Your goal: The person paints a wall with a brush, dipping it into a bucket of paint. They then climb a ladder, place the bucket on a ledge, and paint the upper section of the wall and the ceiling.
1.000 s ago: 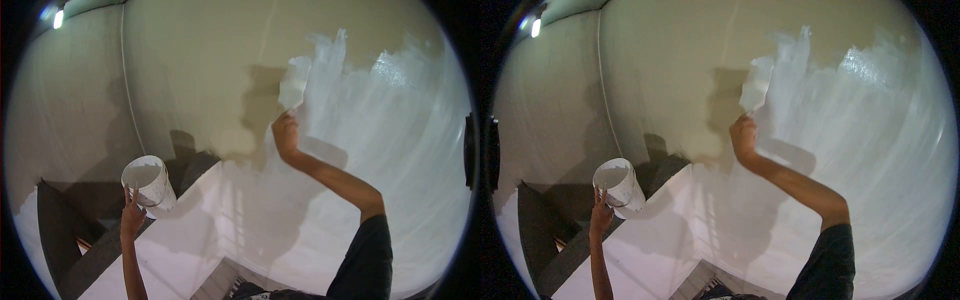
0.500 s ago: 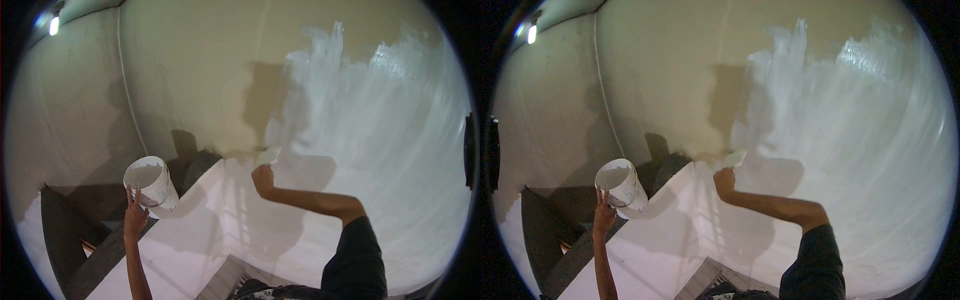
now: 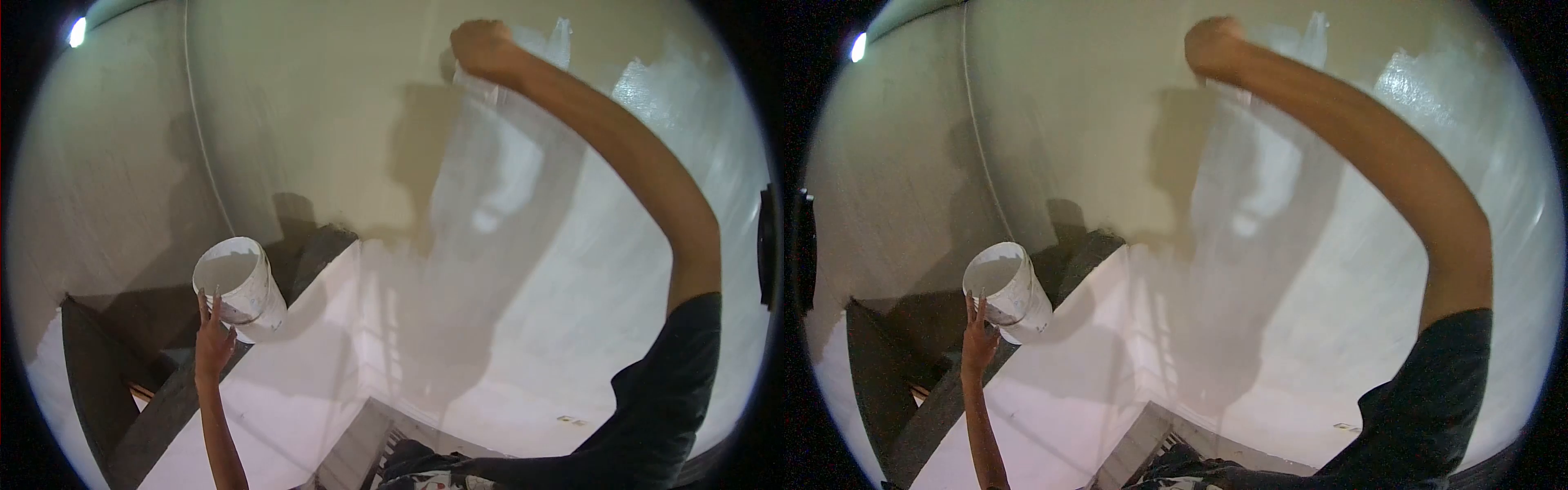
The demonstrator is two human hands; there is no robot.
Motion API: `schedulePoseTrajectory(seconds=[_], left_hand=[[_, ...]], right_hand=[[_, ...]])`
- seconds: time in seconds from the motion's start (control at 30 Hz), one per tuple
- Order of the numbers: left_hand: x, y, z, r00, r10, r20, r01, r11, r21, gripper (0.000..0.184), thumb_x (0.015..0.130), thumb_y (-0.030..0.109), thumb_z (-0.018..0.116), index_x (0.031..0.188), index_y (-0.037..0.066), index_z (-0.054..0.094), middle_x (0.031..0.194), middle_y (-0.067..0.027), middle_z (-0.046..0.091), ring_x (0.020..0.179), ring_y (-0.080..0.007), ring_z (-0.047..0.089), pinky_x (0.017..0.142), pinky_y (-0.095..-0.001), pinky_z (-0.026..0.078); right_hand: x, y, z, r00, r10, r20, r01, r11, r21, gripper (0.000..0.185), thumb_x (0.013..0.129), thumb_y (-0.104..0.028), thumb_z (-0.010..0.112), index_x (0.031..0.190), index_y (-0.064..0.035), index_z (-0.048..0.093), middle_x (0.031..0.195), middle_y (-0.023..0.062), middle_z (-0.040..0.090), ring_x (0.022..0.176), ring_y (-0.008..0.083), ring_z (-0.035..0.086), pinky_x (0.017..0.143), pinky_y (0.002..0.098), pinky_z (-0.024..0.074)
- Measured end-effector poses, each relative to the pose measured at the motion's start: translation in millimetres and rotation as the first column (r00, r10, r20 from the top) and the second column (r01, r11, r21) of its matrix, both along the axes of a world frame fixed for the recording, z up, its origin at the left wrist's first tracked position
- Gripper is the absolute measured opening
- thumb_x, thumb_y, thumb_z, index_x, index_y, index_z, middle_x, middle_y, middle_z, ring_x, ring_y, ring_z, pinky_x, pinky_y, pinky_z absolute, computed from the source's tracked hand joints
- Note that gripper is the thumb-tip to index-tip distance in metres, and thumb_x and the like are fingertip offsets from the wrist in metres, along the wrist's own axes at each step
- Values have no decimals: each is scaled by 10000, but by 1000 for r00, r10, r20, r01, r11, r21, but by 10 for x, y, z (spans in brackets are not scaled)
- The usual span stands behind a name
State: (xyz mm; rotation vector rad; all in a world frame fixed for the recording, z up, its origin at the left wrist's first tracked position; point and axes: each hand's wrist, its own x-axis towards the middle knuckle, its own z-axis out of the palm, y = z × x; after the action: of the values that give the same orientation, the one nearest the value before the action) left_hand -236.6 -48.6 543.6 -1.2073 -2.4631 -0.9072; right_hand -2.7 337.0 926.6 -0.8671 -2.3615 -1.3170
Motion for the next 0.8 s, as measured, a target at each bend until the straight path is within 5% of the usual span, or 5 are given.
schedulePoseTrajectory(seconds=[0.1, 0.2, 0.4, 0.53, 0.8], left_hand=[[65, 34, 82, 999, 29, 28, -28, 999, -17, 811, 684, -48, 633, 1376, 103, 238, 1469, -160, 64, 993, -426, 537, 746, -420, 514], [41, 48, 29, 998, 45, 33, -44, 999, -18, 793, 687, -49, 630, 1371, 88, 253, 1472, -145, 64, 991, -421, 540, 746, -419, 514], [-6, 44, -16, 1000, 31, 0, -31, 1000, 0, 784, 682, -55, 630, 1365, 85, 271, 1471, -141, 76, 1014, -412, 530, 772, -423, 511], [54, 47, 68, 997, 25, 77, -26, 1000, 13, 806, 675, -56, 636, 1371, 108, 265, 1471, -140, 81, 1048, -410, 512, 794, -425, 506], [16, 43, -23, 999, 11, -41, -10, 1000, 14, 817, 687, -38, 640, 1382, 133, 245, 1472, -140, 78, 1057, -412, 508, 791, -420, 509]], right_hand=[[-44, 89, 227, 998, -29, -48, 43, 944, 326, 140, 801, -142, 576, 838, -23, 640, 769, 107, 639, 685, 188, 625, 545, 313, 463], [49, -274, -45, 1000, -20, 24, 11, 945, 326, 88, 681, -28, 603, 726, -70, 667, 759, 112, 660, 719, 235, 652, 561, 325, 511], [52, 111, -1667, 946, 111, -305, 3, 936, 351, 90, 708, 3, 599, 683, -82, 589, 663, 30, 537, 580, 160, 572, 456, 291, 433], [-6, 242, -2633, 950, -312, -32, 298, 868, 397, 132, 740, 2, 566, 650, -91, 548, 627, -4, 458, 557, 92, 474, 391, 238, 294], [180, -30, -4647, 898, -400, 185, 253, 811, 527, 241, 691, 32, 559, 923, 43, 626, 635, 42, 495, 515, 84, 427, 347, 222, 226]])
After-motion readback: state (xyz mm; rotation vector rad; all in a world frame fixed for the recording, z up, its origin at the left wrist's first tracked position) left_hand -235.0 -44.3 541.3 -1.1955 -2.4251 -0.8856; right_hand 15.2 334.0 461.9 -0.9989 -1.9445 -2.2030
